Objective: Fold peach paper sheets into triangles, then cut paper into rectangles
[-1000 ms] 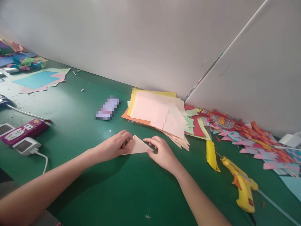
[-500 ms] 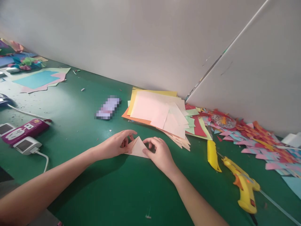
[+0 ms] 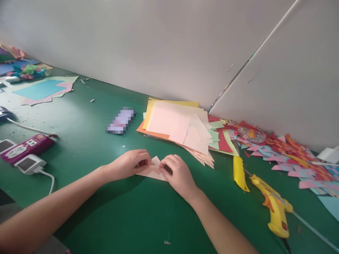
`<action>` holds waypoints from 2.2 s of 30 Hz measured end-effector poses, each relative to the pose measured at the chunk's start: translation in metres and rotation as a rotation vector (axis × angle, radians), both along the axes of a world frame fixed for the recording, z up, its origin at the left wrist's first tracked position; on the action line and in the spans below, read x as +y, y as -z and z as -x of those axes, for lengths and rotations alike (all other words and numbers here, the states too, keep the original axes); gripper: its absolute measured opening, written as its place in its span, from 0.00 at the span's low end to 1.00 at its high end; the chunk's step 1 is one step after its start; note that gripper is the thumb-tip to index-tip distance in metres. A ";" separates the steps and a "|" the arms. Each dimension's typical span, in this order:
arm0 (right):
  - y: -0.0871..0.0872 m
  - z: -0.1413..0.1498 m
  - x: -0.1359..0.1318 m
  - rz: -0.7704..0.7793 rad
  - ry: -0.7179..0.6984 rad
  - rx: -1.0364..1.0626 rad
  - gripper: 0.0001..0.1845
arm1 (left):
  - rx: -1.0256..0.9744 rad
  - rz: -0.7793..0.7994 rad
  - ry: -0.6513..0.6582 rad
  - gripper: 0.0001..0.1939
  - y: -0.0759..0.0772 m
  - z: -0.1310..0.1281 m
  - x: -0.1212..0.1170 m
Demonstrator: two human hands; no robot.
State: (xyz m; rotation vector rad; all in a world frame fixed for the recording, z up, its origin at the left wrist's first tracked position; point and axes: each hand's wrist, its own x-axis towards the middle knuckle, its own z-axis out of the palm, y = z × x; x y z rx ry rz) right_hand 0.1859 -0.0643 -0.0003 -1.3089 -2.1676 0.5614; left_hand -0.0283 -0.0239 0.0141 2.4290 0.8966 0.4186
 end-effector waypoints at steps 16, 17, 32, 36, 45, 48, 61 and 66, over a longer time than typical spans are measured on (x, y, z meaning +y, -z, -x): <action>-0.001 -0.002 -0.005 -0.336 -0.229 -0.243 0.15 | -0.022 -0.072 0.169 0.07 -0.005 0.007 0.006; -0.001 -0.002 -0.005 -0.338 -0.234 -0.245 0.15 | -0.020 -0.069 0.168 0.07 -0.004 0.008 0.006; -0.004 -0.002 -0.004 -0.239 -0.240 -0.271 0.16 | 0.036 -0.082 0.203 0.11 -0.006 0.010 0.007; -0.006 -0.002 -0.004 -0.235 -0.252 -0.294 0.16 | 0.078 -0.080 0.194 0.11 -0.009 0.010 0.007; -0.005 -0.005 -0.004 -0.255 -0.279 -0.324 0.15 | 0.140 -0.128 0.185 0.11 -0.014 0.011 0.005; -0.005 -0.006 -0.004 -0.274 -0.293 -0.357 0.16 | 0.214 -0.219 0.213 0.10 -0.017 0.008 -0.002; -0.010 -0.005 -0.004 -0.218 -0.333 -0.317 0.14 | 0.728 -0.415 0.238 0.40 -0.007 -0.003 -0.064; -0.011 -0.006 -0.007 -0.234 -0.316 -0.356 0.16 | 0.702 -0.394 0.222 0.40 -0.011 -0.006 -0.065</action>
